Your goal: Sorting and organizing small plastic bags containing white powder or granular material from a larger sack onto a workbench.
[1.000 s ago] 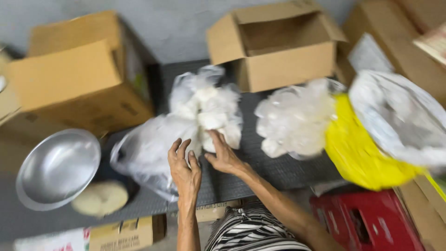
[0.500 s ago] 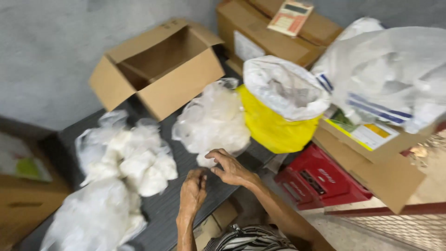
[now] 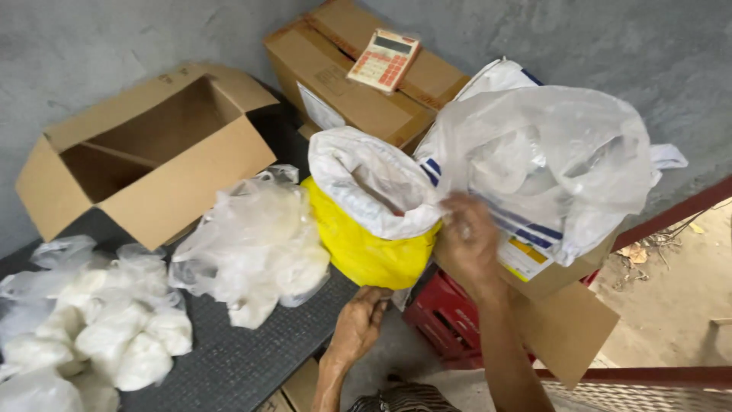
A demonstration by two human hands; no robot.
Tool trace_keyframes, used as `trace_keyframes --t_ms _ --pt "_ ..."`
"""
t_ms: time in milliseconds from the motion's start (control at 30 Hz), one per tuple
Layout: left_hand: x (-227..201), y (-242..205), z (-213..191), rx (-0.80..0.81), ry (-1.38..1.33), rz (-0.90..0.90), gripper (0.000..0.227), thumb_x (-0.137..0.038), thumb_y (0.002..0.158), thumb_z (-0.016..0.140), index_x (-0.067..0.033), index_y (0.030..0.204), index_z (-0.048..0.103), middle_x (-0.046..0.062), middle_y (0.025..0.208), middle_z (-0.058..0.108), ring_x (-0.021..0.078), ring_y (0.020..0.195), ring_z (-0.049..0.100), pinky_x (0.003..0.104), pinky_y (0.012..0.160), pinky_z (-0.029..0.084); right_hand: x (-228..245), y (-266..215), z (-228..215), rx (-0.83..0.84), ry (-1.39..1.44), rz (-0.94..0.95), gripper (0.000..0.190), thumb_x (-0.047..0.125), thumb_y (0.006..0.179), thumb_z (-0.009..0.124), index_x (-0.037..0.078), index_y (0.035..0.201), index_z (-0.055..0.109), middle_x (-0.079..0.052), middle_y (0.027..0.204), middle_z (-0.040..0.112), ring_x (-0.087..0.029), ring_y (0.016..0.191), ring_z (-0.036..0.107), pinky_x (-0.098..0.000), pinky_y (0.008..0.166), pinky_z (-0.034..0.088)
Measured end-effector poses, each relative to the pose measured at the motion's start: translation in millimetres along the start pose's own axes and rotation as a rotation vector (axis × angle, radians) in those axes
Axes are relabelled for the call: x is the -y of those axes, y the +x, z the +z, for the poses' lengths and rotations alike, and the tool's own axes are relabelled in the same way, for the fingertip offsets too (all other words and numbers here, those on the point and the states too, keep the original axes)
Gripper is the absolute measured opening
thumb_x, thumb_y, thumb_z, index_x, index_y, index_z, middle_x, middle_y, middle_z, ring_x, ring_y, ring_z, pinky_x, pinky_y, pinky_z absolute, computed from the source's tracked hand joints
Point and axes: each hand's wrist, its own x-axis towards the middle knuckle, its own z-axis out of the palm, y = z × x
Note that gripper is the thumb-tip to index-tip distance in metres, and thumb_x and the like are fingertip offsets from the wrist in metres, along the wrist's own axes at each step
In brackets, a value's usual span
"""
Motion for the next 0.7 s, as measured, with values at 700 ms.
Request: trace_keyframes --t_ms 700 --pt "-133.3 236.0 144.2 -0.079 -0.024 0.397 0.044 0.003 0.089 0.059 0.0004 0.132 0.061 0.03 0.143 0.051 0.0459 0.13 0.052 0.045 0.108 0.044 -118.5 51.1 -146.9 -0.288 -0.113 0.407 0.028 0.011 0.105 0.071 -0.014 0.117 0.067 -0.02 0.1 0.075 -0.022 0.096 0.069 -0.0333 0.086 0.054"
